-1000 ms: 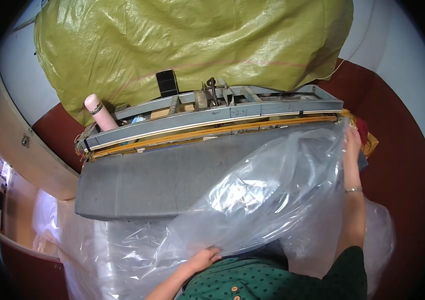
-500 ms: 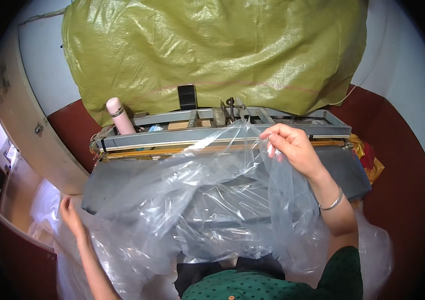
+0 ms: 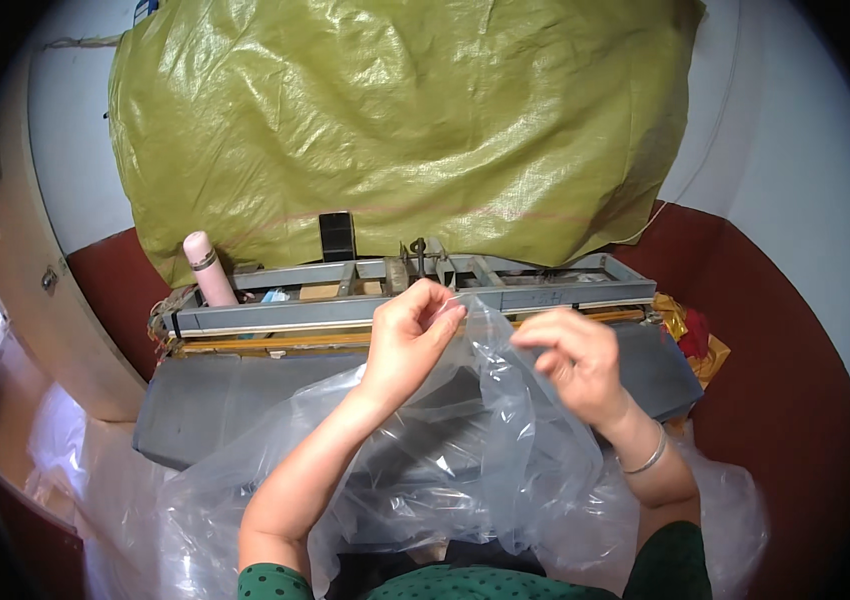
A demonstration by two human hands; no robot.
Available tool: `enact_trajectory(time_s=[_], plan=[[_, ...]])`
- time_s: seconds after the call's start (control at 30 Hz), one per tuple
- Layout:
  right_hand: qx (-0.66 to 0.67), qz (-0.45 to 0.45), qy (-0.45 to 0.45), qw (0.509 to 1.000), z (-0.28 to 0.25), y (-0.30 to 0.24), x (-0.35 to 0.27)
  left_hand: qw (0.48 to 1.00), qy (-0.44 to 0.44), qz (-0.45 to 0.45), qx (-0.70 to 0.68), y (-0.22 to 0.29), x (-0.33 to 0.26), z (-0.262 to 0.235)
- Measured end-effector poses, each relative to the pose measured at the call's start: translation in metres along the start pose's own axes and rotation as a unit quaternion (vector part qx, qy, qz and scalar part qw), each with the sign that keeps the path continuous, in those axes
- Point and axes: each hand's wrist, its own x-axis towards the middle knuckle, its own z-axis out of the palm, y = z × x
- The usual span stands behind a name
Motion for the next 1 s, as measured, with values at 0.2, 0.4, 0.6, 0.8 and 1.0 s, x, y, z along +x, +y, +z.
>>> enact_trajectory(time_s=[0.2, 0.4, 0.6, 0.8, 1.0], plan=[[0.159, 0.224, -0.034, 0.961, 0.027, 0.027, 0.023, 0.994, 0.024, 0.070, 0.084, 0.000, -0.010, -0.005], [0.369, 0.279, -0.056, 0.885, 0.072, 0.045, 0.028, 0.989, 0.014, 0.060, 0.135, -0.001, -0.015, -0.024], [0.559, 0.320, 0.100, 0.758, 0.076, 0.103, -0.024, 0.894, -0.387, -0.222, -0.040, 0.005, -0.054, -0.073], [-0.107, 0.459, 0.303, 0.828, -0.137, 0.271, -0.293, 0.741, -0.557, -0.351, -0.129, -0.032, -0.213, -0.111], [-0.123, 0.531, 0.468, 0.695, -0.297, 0.163, -0.515, 0.825, -0.397, -0.377, 0.140, -0.018, -0.327, -0.142]])
